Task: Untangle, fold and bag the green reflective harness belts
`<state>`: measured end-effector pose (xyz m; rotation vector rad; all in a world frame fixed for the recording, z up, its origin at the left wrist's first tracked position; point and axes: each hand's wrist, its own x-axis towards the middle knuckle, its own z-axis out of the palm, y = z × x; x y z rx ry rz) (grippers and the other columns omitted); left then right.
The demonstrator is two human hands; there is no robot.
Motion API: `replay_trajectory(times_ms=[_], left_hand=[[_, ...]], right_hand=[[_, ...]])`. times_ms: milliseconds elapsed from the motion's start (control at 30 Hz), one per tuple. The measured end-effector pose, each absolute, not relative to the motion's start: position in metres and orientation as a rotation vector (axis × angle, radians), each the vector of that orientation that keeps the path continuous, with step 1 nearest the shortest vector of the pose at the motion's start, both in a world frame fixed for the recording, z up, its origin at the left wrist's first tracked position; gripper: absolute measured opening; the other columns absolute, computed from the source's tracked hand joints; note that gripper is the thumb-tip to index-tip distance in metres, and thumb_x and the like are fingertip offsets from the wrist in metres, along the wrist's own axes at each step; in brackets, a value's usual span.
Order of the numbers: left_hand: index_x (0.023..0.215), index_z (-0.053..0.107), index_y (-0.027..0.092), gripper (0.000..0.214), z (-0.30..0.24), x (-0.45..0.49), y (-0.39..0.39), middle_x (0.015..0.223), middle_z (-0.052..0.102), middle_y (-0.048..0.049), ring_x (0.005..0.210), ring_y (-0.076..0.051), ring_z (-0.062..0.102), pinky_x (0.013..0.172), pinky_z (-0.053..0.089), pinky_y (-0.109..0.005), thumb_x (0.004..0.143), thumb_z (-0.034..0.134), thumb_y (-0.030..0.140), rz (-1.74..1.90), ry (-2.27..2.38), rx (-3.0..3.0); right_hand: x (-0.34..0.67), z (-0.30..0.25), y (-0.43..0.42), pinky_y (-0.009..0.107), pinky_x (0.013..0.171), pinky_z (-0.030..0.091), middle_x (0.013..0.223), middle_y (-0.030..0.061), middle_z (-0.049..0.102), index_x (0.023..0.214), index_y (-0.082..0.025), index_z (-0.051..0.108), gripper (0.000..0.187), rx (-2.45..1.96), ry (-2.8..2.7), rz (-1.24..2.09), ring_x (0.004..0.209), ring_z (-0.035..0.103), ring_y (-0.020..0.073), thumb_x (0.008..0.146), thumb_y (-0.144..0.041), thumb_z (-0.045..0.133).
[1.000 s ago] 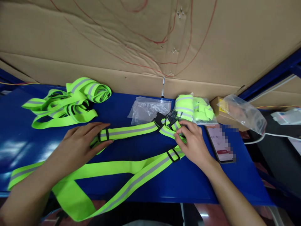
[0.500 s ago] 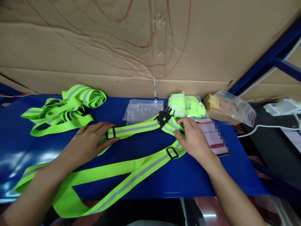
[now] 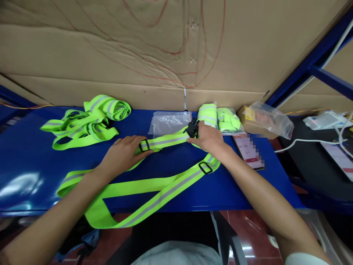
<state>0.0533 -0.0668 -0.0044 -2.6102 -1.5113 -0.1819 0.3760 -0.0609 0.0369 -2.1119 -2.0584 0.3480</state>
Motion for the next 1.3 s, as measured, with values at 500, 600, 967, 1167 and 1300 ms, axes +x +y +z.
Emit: replay_trajectory(times_ms=[500,600,967,1167,1300], left_hand=[[0.131,0.063,0.016,0.051,-0.005,0.047,-0.073,0.122,0.072,-0.0176,0.117,-0.037,0.065,0.096,0.049,-0.046,0.100,0.059,0.056,-0.285,-1.565,-2.670],[0.132,0.063,0.017,0.050,-0.005,0.045,-0.075,0.123,0.072,-0.0178,0.118,-0.037,0.066,0.098,0.049,-0.047,0.100,0.059,0.056,-0.320,-1.576,-2.686],[0.157,0.040,0.019,0.072,0.045,0.058,-0.083,0.150,0.057,-0.0185,0.135,-0.038,0.058,0.112,0.043,-0.055,0.100,0.058,0.059,-0.560,-1.564,-2.673],[0.155,0.038,0.023,0.071,0.110,0.102,-0.095,0.158,0.047,-0.0166,0.149,-0.032,0.044,0.122,0.040,-0.052,0.097,0.065,0.054,-1.124,-1.415,-2.787],[0.157,0.033,0.025,0.082,0.129,0.120,-0.088,0.155,0.046,-0.0173,0.148,-0.034,0.043,0.122,0.039,-0.055,0.091,0.072,0.053,-1.375,-1.366,-2.700]], right_hand=[[0.346,0.034,-0.050,0.040,0.087,0.052,0.108,0.0110,0.076,0.111,-0.018,0.066,0.039,-1.618,-2.137,0.535,0.098,0.070,0.0297,0.078,-0.031,0.083],[0.349,0.049,-0.048,0.037,0.080,0.052,0.098,0.0065,0.076,0.099,-0.020,0.068,0.030,-1.571,-2.110,0.546,0.090,0.069,0.0262,0.082,-0.041,0.080],[0.336,0.111,-0.047,0.030,0.060,0.038,0.071,-0.0023,0.057,0.088,-0.021,0.066,0.046,-1.349,-1.802,0.734,0.066,0.049,0.0157,0.073,-0.061,0.083],[0.304,0.133,-0.039,0.028,0.059,0.033,0.067,-0.0043,0.048,0.073,-0.021,0.054,0.021,-1.149,-1.818,0.526,0.064,0.044,0.0124,0.086,-0.034,0.066],[0.289,0.153,-0.052,0.029,0.055,0.029,0.058,-0.0053,0.044,0.066,-0.022,0.048,0.027,-1.172,-1.761,0.400,0.055,0.041,0.0110,0.089,-0.026,0.063]])
